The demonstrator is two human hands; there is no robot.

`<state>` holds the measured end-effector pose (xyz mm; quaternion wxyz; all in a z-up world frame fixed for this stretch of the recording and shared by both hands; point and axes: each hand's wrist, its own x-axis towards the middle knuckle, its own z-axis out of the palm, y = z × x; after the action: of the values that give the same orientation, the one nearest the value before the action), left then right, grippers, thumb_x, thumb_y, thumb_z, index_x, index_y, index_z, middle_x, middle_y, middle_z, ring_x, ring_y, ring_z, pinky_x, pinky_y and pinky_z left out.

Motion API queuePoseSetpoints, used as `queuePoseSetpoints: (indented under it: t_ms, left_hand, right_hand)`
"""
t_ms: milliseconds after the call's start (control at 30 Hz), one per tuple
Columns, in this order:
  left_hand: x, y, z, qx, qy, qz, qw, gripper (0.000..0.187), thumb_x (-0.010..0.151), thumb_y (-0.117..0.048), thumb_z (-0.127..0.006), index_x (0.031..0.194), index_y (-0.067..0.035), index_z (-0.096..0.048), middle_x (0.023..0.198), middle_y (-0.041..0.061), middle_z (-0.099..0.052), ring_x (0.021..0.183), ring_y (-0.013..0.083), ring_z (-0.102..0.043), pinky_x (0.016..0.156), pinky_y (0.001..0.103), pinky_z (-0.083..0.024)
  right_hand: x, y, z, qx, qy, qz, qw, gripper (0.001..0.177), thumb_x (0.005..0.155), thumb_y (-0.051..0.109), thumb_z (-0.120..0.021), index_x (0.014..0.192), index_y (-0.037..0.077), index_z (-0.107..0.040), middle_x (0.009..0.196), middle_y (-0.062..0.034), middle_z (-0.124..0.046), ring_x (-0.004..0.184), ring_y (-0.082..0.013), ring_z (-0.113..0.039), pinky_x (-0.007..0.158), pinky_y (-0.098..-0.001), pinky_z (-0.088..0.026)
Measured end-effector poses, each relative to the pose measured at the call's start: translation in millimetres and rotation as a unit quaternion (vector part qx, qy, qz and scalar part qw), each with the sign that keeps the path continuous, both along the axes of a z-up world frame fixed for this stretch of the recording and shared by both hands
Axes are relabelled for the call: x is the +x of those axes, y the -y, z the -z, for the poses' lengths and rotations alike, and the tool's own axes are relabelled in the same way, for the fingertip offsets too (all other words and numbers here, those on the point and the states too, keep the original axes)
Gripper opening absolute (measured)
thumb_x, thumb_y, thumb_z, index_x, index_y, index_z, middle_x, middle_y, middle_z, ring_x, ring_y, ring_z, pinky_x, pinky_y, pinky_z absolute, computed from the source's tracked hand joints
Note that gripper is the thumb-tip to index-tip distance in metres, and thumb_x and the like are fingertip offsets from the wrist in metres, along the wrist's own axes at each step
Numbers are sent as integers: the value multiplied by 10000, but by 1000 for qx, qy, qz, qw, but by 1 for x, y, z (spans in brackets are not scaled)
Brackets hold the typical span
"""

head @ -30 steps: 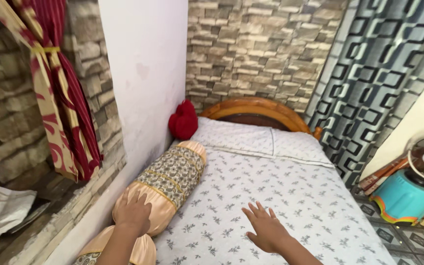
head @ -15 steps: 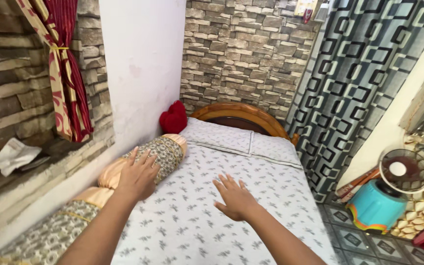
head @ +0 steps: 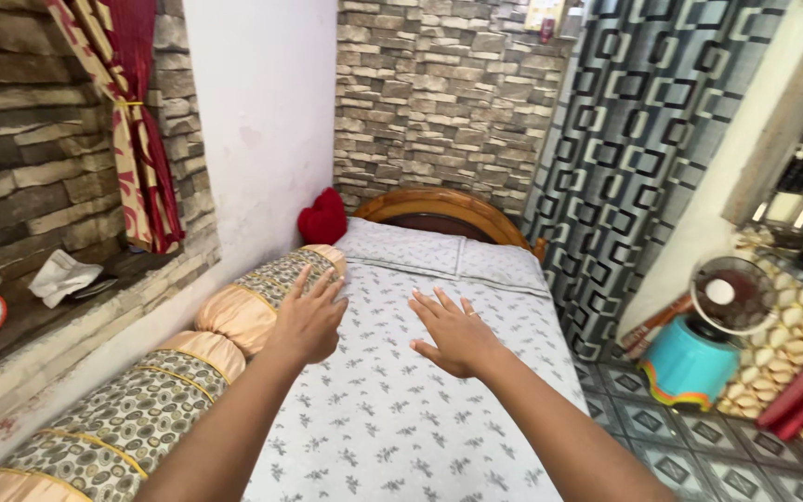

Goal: The person folds a white floral-patterned pillowcase and places it on the bed. They then position a red heart-shaped pillow and two cylindrical bolster pillows on the bed, smoothing the bedsheet and adjusting the arrangement.

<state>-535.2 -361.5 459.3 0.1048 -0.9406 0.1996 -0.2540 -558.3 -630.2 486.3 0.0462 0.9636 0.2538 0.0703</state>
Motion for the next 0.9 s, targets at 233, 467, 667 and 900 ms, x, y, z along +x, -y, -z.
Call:
queuePoseSetpoints:
  t_ms: [233,467,667,900]
  left_hand:
    - [-41,50,-11,-13,-81,-40,996,588,953,-543,-510,1393,-158,-565,1615,72,-343,1551,227,-162,1250,535,6]
    - [-81,161,-20,-27,-60,-2,998,534,938,-449,-594,1398,-178,-579,1674,16,-264,1579,219,-108,1268,514,-32]
    - [-119,290,-17,-24,-69,-1,997,566,879,-299,-643,1433,-227,-549,1708,-32,-139,1586,200,-27,1268,506,-36]
    - [-161,415,5,-41,-72,-7,997,578,877,-295,-635,1439,-220,-524,1661,-33,-234,1556,214,-120,1251,530,-54]
  right_hand:
    - [-61,52,-5,-46,31,12,998,727,1017,486,-486,1603,154,-214,1703,-24,-160,1571,-285,-88,1243,-567,-149]
    - [-96,157,-18,-70,57,44,995,727,1008,478,-492,1600,156,-219,1695,-56,-168,1566,-297,-98,1234,-569,-153]
    - [-125,283,-19,-44,77,17,996,724,1025,491,-466,1603,120,-237,1689,-99,-203,1567,-326,-116,1234,-583,-154]
    - [-160,392,-8,-34,15,29,999,743,1026,543,-429,1613,148,-203,1700,-83,-151,1573,-320,-76,1247,-591,-100]
